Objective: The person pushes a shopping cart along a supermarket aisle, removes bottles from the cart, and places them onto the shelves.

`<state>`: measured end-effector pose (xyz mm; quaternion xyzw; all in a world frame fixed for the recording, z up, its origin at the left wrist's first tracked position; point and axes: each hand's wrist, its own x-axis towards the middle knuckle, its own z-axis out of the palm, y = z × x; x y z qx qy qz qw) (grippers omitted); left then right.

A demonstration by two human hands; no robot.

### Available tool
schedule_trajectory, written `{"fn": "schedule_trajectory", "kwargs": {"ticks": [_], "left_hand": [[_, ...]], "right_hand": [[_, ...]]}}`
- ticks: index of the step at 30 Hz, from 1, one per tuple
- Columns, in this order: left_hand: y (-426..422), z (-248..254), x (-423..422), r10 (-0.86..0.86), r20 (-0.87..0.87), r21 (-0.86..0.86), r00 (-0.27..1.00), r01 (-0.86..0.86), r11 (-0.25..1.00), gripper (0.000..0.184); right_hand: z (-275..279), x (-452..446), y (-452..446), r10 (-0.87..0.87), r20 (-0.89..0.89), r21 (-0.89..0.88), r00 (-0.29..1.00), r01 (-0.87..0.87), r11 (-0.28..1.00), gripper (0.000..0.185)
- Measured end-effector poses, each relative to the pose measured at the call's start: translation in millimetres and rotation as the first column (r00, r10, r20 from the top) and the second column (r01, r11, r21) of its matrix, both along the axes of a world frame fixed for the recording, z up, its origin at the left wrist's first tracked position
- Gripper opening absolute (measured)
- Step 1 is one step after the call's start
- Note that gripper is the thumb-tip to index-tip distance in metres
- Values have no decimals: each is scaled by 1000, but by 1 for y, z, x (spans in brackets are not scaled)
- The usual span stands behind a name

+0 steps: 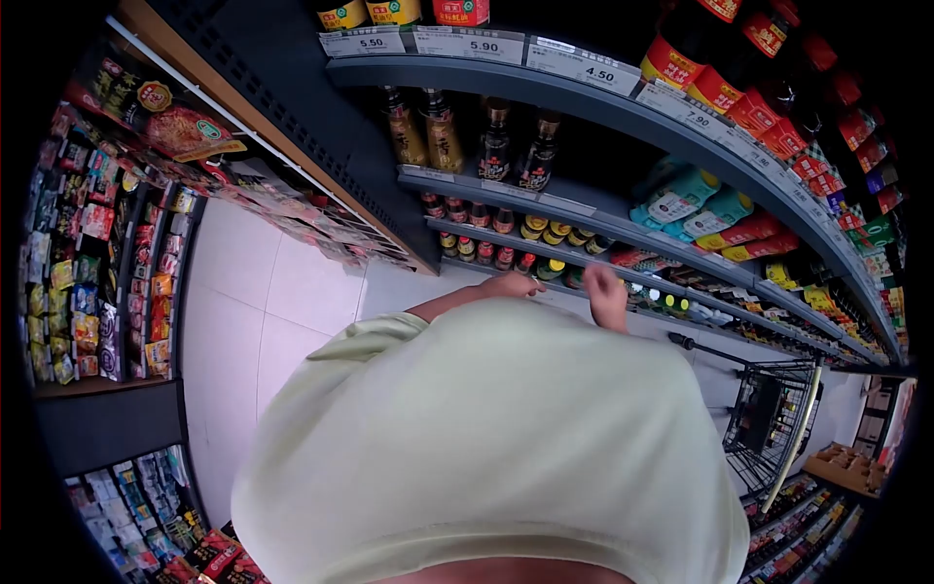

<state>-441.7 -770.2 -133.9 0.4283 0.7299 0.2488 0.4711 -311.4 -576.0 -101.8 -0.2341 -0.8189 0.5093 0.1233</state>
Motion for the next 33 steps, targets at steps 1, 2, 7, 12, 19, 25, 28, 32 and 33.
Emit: {"fn": "schedule_trajectory", "kwargs": {"ticks": [1, 2, 7, 12, 19, 25, 28, 32, 33], "left_hand": [[-3, 6, -6, -46, -24, 25, 999, 47, 999, 44], [-2, -11, -8, -63, -81, 102, 995, 71, 992, 43], [9, -36, 11, -57, 84, 69, 995, 51, 996, 36], [27, -5, 40, -147, 119, -224, 982, 171, 959, 35], [97, -20, 101, -526, 24, -288, 850, 509, 811, 39], [195, -17, 188, -819, -297, -254, 490, 787, 563, 32], [235, -1, 242, -882, -345, -174, 322, 901, 397, 31], [279, 30, 294, -859, -449, -142, 247, 929, 341, 31], [292, 41, 302, -841, -460, -104, 286, 923, 371, 34]], "right_hand": [[-62, 38, 20, 52, 198, 34, 979, -59, 998, 28], [-179, 94, 52, 35, 223, -154, 974, 0, 988, 31], [-192, 238, 50, 13, 791, -34, 611, 22, 999, 30], [-174, 305, 46, -148, 847, -37, 510, 335, 941, 29], [-161, 417, 6, -424, 805, -17, 415, 731, 682, 28], [-175, 528, -59, -574, 809, 95, 125, 936, 338, 28], [-183, 578, -90, -639, 766, 215, -68, 964, 155, 29], [-185, 632, -70, -845, 489, 359, -218, 933, -33, 29], [-145, 627, -47, -883, 420, 271, -208, 958, -97, 30]]}}
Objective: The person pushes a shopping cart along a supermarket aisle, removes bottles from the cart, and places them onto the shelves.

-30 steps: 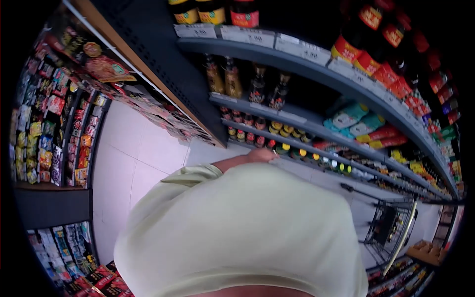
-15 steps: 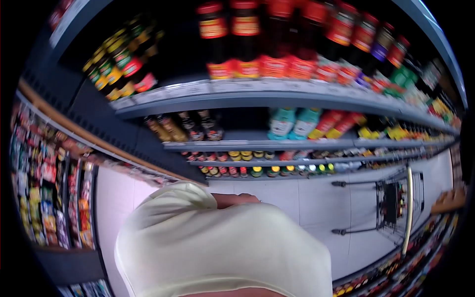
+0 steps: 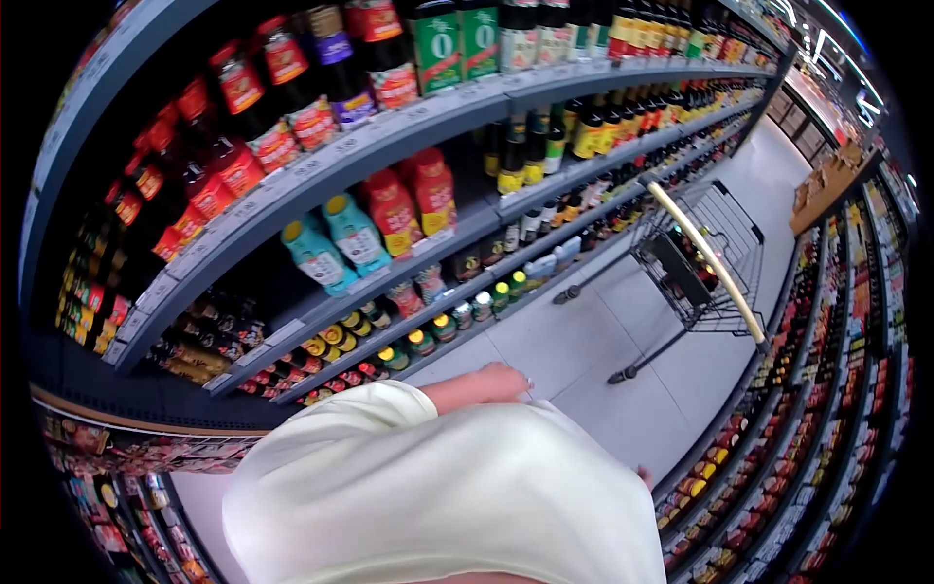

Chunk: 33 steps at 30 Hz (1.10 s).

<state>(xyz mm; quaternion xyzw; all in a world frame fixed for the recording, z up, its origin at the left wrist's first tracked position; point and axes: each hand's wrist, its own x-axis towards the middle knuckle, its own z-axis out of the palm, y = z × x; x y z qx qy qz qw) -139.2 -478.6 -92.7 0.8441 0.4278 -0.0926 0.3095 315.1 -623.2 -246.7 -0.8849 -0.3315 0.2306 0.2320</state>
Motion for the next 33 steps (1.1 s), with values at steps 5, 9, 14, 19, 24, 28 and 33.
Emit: {"fn": "schedule_trajectory", "kwargs": {"ticks": [5, 9, 14, 19, 24, 28, 33], "left_hand": [[67, 49, 13, -27, 46, 65, 999, 24, 998, 49], [118, 107, 23, 28, 30, 159, 999, -32, 987, 51], [177, 106, 31, -80, 127, 414, 989, 21, 910, 54], [272, 117, 65, -113, 145, 646, 983, -7, 763, 61], [354, 131, 116, -167, 261, 735, 951, -84, 673, 70], [396, 118, 135, -222, 230, 784, 948, -46, 619, 67], [446, 118, 157, -271, 29, 536, 962, 214, 816, 50]], "right_hand": [[173, -26, 143, 178, 231, 389, 957, -259, 884, 31], [249, -28, 217, 248, 526, 474, 813, -523, 709, 32], [284, -12, 289, 315, 746, 285, 587, -709, 645, 42], [295, 24, 358, 487, 721, 147, 493, -795, 588, 54], [276, 50, 411, 722, 399, -27, 566, -779, 626, 51], [268, 34, 412, 632, 501, -237, 591, -609, 757, 33], [270, 31, 411, 578, 528, -292, 622, -506, 811, 30]]}}
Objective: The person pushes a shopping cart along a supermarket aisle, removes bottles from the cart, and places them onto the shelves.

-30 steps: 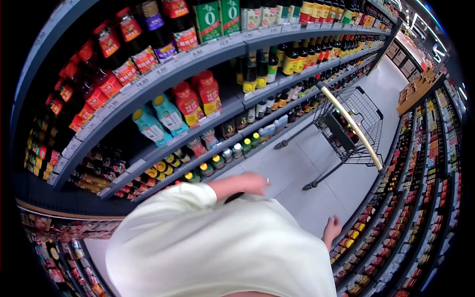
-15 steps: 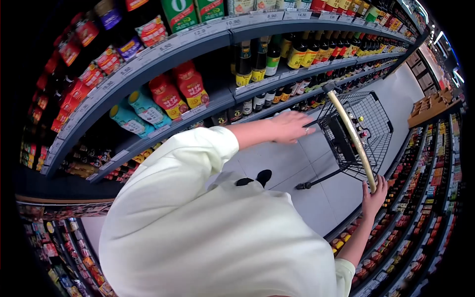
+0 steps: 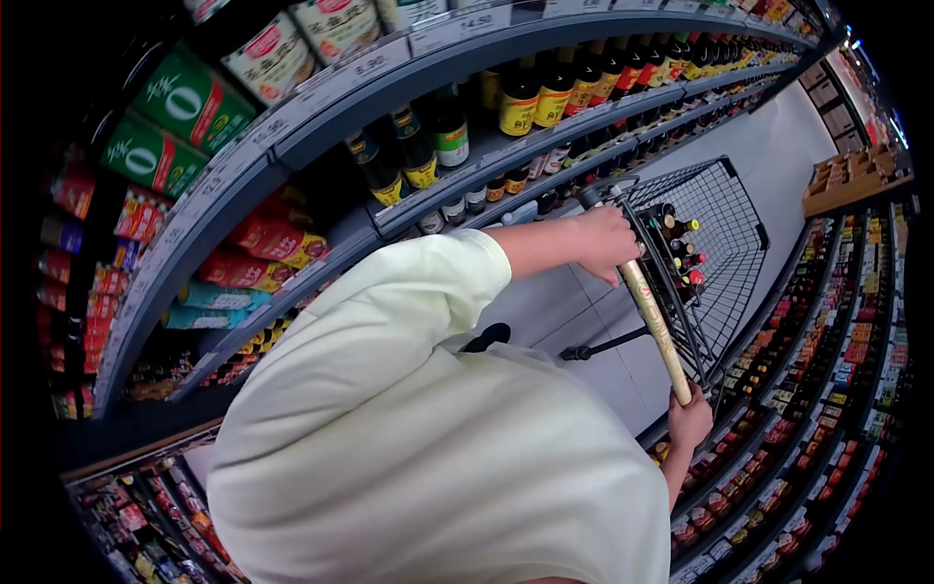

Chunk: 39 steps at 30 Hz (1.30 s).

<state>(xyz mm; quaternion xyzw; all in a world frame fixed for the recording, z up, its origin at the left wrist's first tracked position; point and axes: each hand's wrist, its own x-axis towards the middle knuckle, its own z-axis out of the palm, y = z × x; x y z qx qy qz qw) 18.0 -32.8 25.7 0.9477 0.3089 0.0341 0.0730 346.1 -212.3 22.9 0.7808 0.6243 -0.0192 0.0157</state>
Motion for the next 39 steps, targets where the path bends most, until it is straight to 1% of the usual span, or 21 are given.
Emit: {"fn": "schedule_trajectory", "kwargs": {"ticks": [1, 2, 3, 5, 6, 8, 11, 13, 15, 17, 18, 20, 23, 24, 27, 30, 33, 35, 37, 38, 39], "left_hand": [[8, 2, 6, -19, -101, -108, 995, 8, 994, 46], [15, -7, 8, -74, -18, -46, 997, 73, 996, 33], [17, -2, 12, -86, -26, -60, 996, 84, 995, 33], [19, 14, 16, -34, -180, -176, 983, 2, 984, 18], [19, 11, 18, -44, -191, -190, 981, 7, 982, 18], [19, 6, 19, 39, -187, -197, 982, -76, 978, 8], [18, 5, 23, 78, -165, -194, 983, -110, 975, 8], [20, 0, 26, 87, -173, -196, 981, -121, 973, 10], [18, 0, 25, 100, -188, -191, 977, -136, 972, 12], [20, 6, 29, 117, -120, -190, 986, -139, 972, 23], [22, 4, 32, 110, -166, -188, 980, -141, 972, 34], [24, 1, 36, 120, -151, -179, 981, -147, 973, 36], [29, -6, 46, 136, -102, -127, 985, -148, 981, 36], [32, -7, 49, 148, -78, -91, 986, -155, 984, 34], [40, -8, 62, 178, -111, -96, 978, -189, 977, 28], [48, -3, 75, 201, -152, -129, 968, -221, 967, 22], [57, -6, 87, 200, -109, -136, 974, -214, 967, 23], [60, 2, 98, 238, -212, -142, 948, -271, 952, 29], [64, -9, 105, 242, -149, -85, 959, -257, 963, 33], [66, -6, 110, 241, -202, -98, 949, -264, 959, 35], [67, -11, 111, 249, -140, -72, 958, -261, 963, 34]], "right_hand": [[1, -2, 0, 17, -11, 21, 1000, -17, 1000, 29], [0, -1, -1, 34, -16, 45, 999, -34, 998, 30], [0, 0, -1, 22, -25, 32, 999, -22, 999, 30], [0, 1, 0, 39, -25, 44, 999, -38, 998, 32], [2, -1, 2, 20, -31, 27, 999, -19, 999, 34], [-1, 2, 2, 30, -51, 33, 998, -28, 999, 34], [0, 6, 7, 59, -66, 50, 996, -56, 997, 35], [0, 6, 7, 82, -54, 109, 995, -76, 991, 35], [5, 5, 10, 15, -91, 21, 996, -13, 1000, 35], [1, 15, 14, 21, -75, -27, 997, -23, 999, 38], [-1, 20, 17, 30, -83, -30, 996, -33, 999, 38], [-3, 31, 20, 29, -149, -88, 988, -43, 995, 40], [-6, 43, 28, -19, -141, -151, 990, -2, 989, 41], [-10, 52, 30, -16, -147, -148, 989, -6, 989, 41], [-17, 70, 36, 29, -217, -111, 976, -55, 992, 41], [-12, 74, 45, -8, -191, -78, 982, -7, 997, 42], [-5, 80, 54, -7, -165, -62, 986, -3, 998, 44], [-25, 103, 55, 84, -178, 20, 981, -81, 996, 43], [-15, 104, 61, 67, -179, 14, 982, -66, 998, 42], [-14, 105, 62, 72, -167, 47, 983, -65, 997, 42], [-14, 106, 64, 80, -157, 80, 984, -68, 994, 41]]}}
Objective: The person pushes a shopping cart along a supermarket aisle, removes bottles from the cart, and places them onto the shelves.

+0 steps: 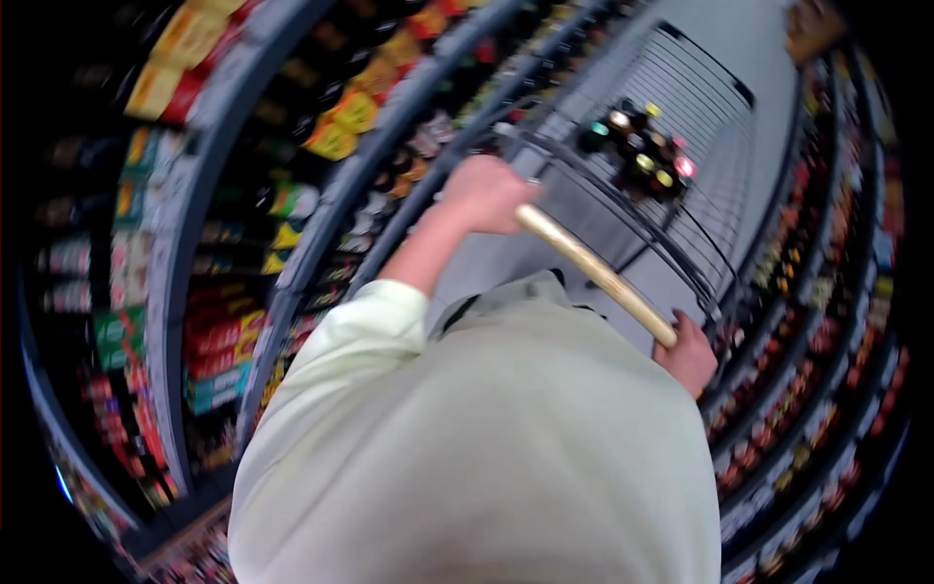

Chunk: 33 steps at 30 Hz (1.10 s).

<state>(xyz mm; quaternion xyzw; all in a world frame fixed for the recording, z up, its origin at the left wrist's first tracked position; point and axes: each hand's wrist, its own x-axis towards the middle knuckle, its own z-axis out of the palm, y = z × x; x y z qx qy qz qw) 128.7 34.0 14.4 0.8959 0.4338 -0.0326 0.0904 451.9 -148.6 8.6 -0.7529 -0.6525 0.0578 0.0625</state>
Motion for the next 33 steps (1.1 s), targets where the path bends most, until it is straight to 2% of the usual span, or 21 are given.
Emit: {"fn": "schedule_trajectory", "kwargs": {"ticks": [2, 6, 9, 15, 21, 27, 33], "left_hand": [[0, 2, 7, -41, 71, 119, 997, 32, 992, 24], [4, 5, 14, -39, 32, 64, 999, 37, 997, 27], [6, 2, 18, -55, 66, 98, 996, 48, 994, 27], [6, 8, 22, -47, 57, 75, 997, 42, 996, 22], [2, 13, 17, -67, 101, 81, 993, 59, 995, 26], [-5, 10, -1, -80, 70, 67, 994, 75, 995, 30], [-17, 1, -25, -105, 152, 110, 983, 89, 990, 23]], "right_hand": [[1, 5, 3, 22, 9, 27, 1000, -23, 999, 40], [4, 11, 7, 16, 6, 34, 1000, -16, 999, 35], [5, 13, 11, 41, 24, 58, 999, -43, 997, 28], [3, 14, 10, 27, 11, 59, 1000, -27, 998, 28], [2, 6, 4, -11, 22, 68, 1000, 10, 998, 30], [4, -11, -5, -40, 31, 24, 999, 40, 999, 31], [7, -29, -17, -16, 32, 8, 999, 16, 1000, 28]]}}
